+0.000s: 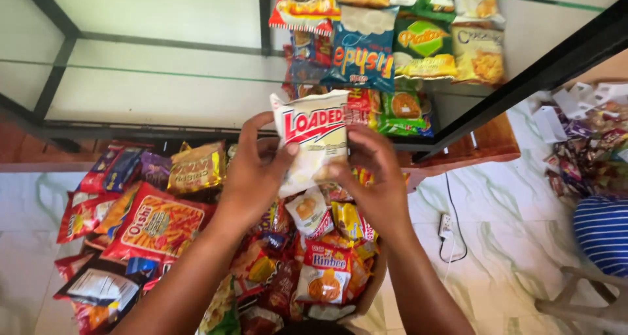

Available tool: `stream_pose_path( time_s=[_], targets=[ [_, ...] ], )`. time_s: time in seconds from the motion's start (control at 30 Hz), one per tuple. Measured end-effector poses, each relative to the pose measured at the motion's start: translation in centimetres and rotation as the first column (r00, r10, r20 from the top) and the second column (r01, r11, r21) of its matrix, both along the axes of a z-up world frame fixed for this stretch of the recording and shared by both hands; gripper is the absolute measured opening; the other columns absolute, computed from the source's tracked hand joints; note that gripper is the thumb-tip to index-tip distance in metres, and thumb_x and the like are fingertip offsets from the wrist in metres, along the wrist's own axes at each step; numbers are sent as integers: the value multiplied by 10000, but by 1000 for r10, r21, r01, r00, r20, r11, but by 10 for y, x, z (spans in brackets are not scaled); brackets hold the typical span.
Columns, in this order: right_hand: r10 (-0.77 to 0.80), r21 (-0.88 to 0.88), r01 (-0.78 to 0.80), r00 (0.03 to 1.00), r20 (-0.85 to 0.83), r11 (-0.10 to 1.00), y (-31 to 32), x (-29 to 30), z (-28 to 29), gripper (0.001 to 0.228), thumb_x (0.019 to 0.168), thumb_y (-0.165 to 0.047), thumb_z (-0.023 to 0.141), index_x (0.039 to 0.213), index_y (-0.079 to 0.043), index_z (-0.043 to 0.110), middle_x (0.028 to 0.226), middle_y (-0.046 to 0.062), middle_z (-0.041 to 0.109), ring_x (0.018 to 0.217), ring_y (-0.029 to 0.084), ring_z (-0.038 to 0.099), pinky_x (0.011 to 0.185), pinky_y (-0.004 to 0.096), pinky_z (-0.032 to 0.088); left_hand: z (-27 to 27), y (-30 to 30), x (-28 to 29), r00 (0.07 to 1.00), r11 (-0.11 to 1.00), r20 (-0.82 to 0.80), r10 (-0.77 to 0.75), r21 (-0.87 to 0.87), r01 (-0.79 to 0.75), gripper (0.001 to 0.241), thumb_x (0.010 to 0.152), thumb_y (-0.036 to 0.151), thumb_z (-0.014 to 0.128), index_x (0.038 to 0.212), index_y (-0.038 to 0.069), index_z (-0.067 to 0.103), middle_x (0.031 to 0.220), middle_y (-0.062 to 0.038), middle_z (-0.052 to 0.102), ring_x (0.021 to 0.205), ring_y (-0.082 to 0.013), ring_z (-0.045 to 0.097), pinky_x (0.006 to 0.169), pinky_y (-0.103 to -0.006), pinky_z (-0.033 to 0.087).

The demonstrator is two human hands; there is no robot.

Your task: Organize snack packages from the floor onto the shelves of a glass display case.

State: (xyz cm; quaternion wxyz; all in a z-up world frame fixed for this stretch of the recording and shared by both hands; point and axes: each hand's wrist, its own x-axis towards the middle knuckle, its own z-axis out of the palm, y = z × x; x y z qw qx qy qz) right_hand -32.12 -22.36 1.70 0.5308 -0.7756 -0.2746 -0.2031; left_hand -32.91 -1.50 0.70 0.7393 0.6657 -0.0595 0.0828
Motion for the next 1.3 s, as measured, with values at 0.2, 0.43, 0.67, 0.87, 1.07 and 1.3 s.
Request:
stream_pose_path(
  time_s=[0.2,0.43,0.67,0.87,1.07,1.3],
  targets=[
    [41,337,80,940,-339,938,-62,63,1,569,917,43,750,1435,-2,518,1337,128,660,1201,197,669,1032,351,581,6,-79,86,999,993,32,-26,-115,29,585,947,216,720,1371,83,341,1105,-167,670,942,-173,721,761,-338,605],
    [-169,128,186,976,-133,974,-155,201,9,481,972,1,740,1415,45,556,1329,141,682,1194,190,670,1023,318,556,-12,-171,229,957,935,286,-55,351,-52,505,912,129,742,1384,56,576,1243,-179,695,1116,-314,733,948,-377,568],
    [-409,-196,397,912,-22,896,-179,265,-9,416,944,-164,754,1330,-47,657,1242,176,709,1140,288,705,985,356,537,-24,-215,283,918,837,392,63,481,-262,666,830,13,670,1477,52,518,1180,-294,653,1124,-489,628,966,-488,510],
    [-457,-403,485,873,169,776,-185,260,-4,404,964,-216,750,1338,-84,676,1236,209,712,1101,404,665,994,463,496,-42,-236,292,942,783,334,17,582,-220,637,867,-22,623,1485,2,472,1355,-392,485,1173,-533,581,1004,-494,511],
    [-412,-228,529,813,410,817,-193,186,0,371,1048,-149,754,1375,-17,640,1346,200,668,1220,388,648,1058,471,507,-4,-219,227,811,762,584,43,506,-405,791,735,-68,651,1490,-39,419,1409,-441,419,1242,-565,511,1035,-473,489],
    [-511,-200,481,848,-141,854,-193,61,-123,393,991,-230,772,1323,-48,666,1272,117,700,1092,246,701,898,361,573,-45,-181,87,889,844,441,-124,517,-139,533,989,57,714,1481,84,511,1357,-224,591,1253,-433,598,1053,-458,517]
  ],
)
